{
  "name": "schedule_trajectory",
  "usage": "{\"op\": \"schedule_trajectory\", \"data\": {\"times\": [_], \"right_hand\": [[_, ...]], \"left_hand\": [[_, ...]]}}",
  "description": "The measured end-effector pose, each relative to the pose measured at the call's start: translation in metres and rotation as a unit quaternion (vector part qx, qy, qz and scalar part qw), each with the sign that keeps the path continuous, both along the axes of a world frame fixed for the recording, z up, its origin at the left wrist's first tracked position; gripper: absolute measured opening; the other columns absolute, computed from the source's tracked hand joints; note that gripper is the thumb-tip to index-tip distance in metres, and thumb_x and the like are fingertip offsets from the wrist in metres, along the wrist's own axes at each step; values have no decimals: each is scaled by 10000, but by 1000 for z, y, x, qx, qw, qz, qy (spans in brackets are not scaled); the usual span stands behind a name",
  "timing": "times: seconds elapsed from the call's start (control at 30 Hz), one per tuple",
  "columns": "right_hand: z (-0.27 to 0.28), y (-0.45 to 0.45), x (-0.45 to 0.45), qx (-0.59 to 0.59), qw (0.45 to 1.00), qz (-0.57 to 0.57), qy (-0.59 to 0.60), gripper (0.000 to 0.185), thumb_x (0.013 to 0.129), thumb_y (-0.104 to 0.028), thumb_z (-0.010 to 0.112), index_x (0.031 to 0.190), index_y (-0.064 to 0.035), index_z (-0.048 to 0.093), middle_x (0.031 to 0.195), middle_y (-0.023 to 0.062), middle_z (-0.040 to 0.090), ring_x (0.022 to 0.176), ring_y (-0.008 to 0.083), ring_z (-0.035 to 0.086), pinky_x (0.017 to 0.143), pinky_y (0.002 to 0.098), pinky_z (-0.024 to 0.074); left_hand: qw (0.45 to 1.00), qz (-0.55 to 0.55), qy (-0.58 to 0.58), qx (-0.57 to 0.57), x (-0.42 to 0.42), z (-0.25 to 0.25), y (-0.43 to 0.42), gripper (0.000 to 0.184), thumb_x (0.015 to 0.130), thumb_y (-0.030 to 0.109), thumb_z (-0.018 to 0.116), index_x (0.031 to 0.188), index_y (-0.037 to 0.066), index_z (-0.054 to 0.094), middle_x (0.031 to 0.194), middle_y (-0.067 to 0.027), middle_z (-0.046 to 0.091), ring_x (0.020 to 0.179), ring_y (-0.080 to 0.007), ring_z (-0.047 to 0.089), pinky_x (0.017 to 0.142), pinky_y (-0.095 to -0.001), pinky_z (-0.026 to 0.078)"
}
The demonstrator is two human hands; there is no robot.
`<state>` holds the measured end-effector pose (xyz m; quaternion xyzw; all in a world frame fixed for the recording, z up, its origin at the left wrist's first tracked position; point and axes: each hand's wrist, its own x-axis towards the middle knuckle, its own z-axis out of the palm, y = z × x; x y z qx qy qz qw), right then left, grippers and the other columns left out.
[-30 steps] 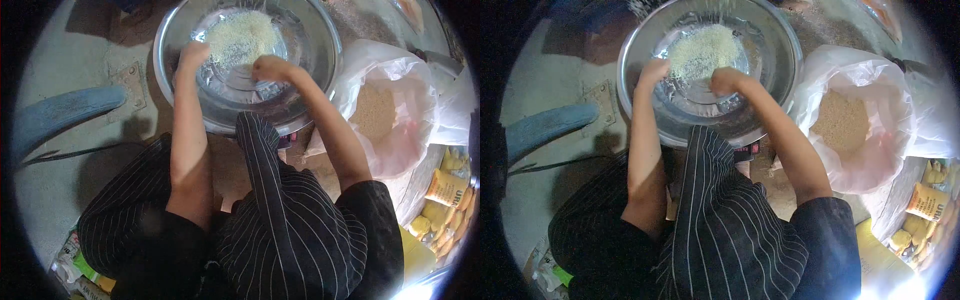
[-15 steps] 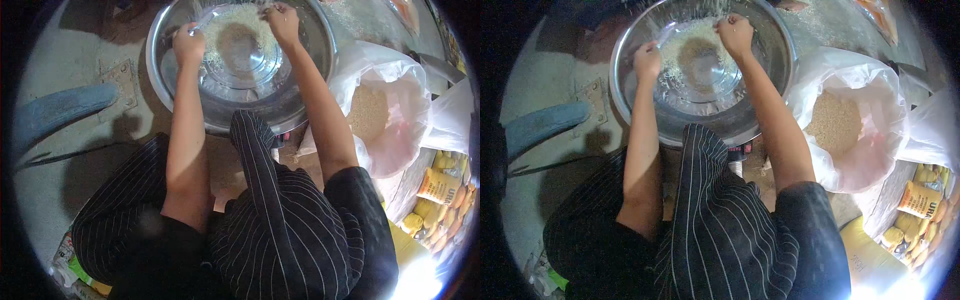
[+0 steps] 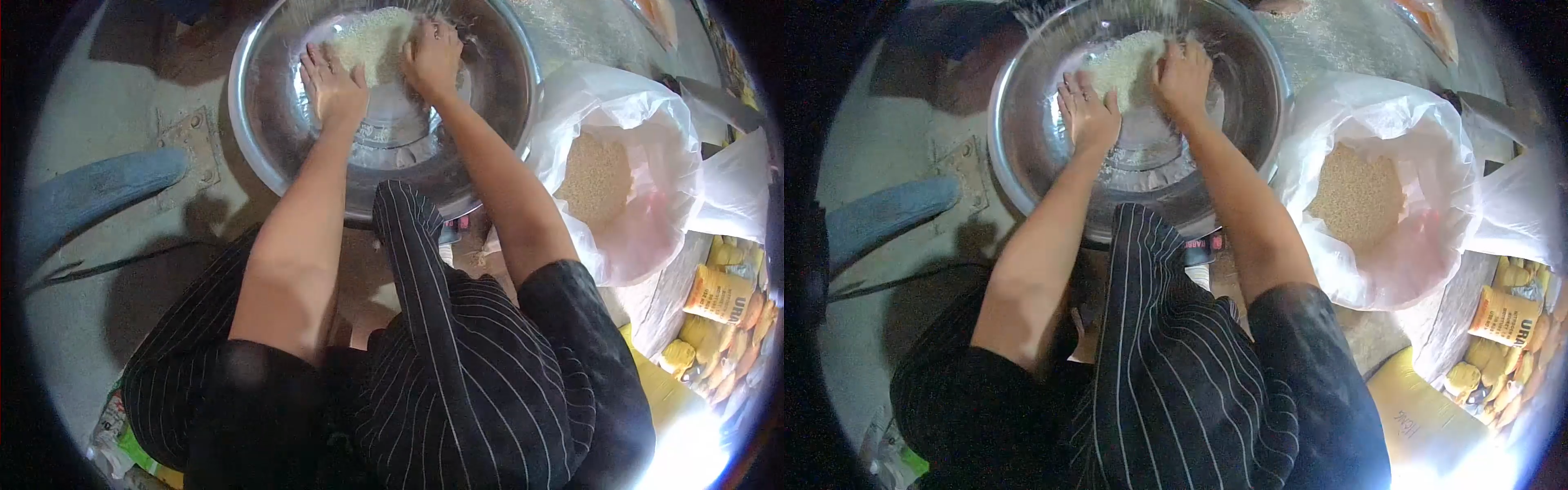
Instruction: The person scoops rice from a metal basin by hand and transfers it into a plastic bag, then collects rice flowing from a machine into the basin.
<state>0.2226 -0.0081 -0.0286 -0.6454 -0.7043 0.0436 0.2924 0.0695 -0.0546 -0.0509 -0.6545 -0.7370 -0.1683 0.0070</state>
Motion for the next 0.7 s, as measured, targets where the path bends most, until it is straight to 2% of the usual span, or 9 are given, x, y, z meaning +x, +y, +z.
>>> {"op": "schedule_trajectory", "data": {"times": [0.03,0.17,0.27,0.33,0.43,0.53,0.57,0.6,0.7], "right_hand": [[-8,6,7,105,990,-47,-83,473,829,-315,505,1186,-5,500,1189,240,512,1151,331,446,953,392,357],[-31,27,16,66,995,68,3,541,870,-362,434,1276,-5,409,1316,187,413,1239,318,346,1044,385,273],[-34,31,10,53,985,129,-104,525,870,-358,419,1278,-28,422,1325,146,420,1229,326,361,1038,394,280],[-37,28,-1,82,980,166,-69,489,861,-363,409,1231,-53,491,1306,139,446,1210,326,388,1026,395,298],[-14,15,-26,-153,967,60,195,459,827,-381,432,1127,-66,579,1120,182,574,1092,348,492,971,390,353],[7,1,-48,-258,874,-58,408,426,855,-318,423,1176,-54,517,1078,195,577,972,328,546,848,376,427],[-32,2,-60,-20,944,-17,330,382,864,-285,397,1053,-5,574,964,167,613,909,293,563,828,368,432],[-32,6,-62,-18,943,-18,332,382,864,-285,397,1053,-5,574,964,167,613,909,293,563,828,368,432],[-29,14,-69,-71,530,-84,841,324,840,-209,432,827,54,620,880,138,629,733,185,545,735,307,429]], "left_hand": [[999,-17,-34,-11,3,1,12,664,914,396,334,1384,-30,140,1454,-215,80,1353,-345,50,1100,-436,50],[995,-93,-26,19,5,-15,47,638,915,387,317,1402,19,132,1460,-180,120,1348,-341,110,1104,-435,89],[986,-120,-118,8,11,-12,52,559,926,345,324,1392,60,206,1434,-152,228,1341,-322,150,1081,-444,179],[977,-121,-174,-22,17,-5,47,523,929,354,302,1371,78,263,1402,-161,283,1317,-330,201,1069,-438,204],[952,-111,-274,-74,21,9,46,486,933,373,257,1327,113,378,1338,-179,391,1269,-346,304,1047,-427,254],[862,53,-497,-88,28,5,61,499,940,415,236,1184,112,549,1222,-167,514,1133,-324,466,1001,-417,319],[733,91,-674,-32,30,-17,74,534,938,447,229,1120,100,591,1162,-145,552,1062,-308,507,982,-405,338],[565,125,-815,25,30,-29,81,580,935,479,222,1057,88,633,1102,-122,590,991,-292,548,963,-393,358],[520,112,-846,36,35,-1,73,647,942,471,153,992,41,634,1019,-99,616,923,-270,571,898,-374,421]]}}
